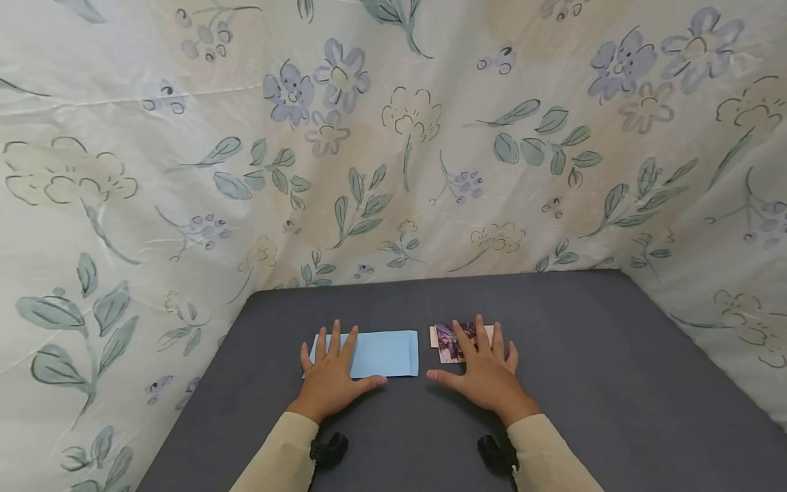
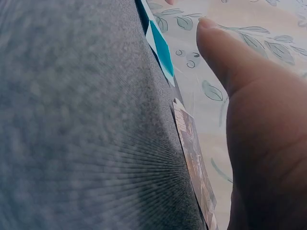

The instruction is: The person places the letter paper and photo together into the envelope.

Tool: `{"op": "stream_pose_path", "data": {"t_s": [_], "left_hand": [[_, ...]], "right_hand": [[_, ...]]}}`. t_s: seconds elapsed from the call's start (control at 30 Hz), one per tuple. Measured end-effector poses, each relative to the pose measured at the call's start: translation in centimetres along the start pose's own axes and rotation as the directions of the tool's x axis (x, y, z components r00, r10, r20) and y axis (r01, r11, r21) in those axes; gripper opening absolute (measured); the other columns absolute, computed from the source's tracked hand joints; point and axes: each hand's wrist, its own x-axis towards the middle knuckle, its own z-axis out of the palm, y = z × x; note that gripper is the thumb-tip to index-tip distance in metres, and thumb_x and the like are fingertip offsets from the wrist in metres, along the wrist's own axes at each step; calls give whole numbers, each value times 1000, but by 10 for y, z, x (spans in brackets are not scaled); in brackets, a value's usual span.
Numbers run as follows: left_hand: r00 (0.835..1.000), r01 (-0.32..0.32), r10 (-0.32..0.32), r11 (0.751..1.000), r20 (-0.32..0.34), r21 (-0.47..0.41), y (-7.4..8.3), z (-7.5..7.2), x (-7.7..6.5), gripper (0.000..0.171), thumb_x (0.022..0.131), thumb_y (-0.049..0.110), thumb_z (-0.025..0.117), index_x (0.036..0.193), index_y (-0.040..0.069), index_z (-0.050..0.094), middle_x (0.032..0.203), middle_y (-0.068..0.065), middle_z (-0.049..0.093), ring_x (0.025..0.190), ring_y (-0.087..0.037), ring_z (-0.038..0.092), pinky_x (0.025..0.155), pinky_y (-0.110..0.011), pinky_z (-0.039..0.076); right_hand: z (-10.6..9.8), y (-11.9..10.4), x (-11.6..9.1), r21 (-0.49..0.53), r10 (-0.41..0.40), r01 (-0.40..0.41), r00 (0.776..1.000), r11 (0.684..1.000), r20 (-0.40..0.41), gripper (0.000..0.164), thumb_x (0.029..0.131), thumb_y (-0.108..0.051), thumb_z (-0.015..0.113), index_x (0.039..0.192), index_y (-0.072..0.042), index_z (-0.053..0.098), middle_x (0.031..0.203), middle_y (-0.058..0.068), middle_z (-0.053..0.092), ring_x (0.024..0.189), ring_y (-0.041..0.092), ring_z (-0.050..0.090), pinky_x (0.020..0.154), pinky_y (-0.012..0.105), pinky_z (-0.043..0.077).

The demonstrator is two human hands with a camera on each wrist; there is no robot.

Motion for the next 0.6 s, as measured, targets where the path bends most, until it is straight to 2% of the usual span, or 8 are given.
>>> {"op": "stream_pose_path", "data": {"t_s": [0.13,0.27,0.37,0.6], "left_hand": [[999,-6,7,1000,33,-26,-2,-1,0,127,80,97,60,174,17,32,178,-19,18,162,-49,11,118,-79,3],[994,-5,12,998,105,-61,-6,3,-2,126,81,96,61,173,14,33,178,-16,22,162,-46,16,118,-78,0],[991,-10,20,997,134,-75,-10,6,-3,125,82,95,61,172,12,35,177,-16,25,160,-46,20,118,-78,0],[993,-26,33,998,117,-62,-13,4,-5,122,81,95,62,169,12,42,173,-16,33,156,-44,29,117,-80,8]], "right_hand": [[-2,-3,-2,14,1,0,1000,1000,-7,122,83,-92,65,176,-22,28,179,25,4,159,58,-6,112,83,-4],[-1,-6,-5,23,4,-4,1000,1000,-16,120,84,-90,66,176,-23,27,179,25,5,159,57,-4,112,83,-3],[0,-7,-7,27,6,-5,1000,1000,-24,120,84,-90,66,176,-23,27,179,25,6,159,58,-3,111,84,-1],[2,-9,-10,60,-3,7,998,998,-60,117,87,-84,69,175,-20,27,178,27,9,158,59,2,109,85,3]]}}
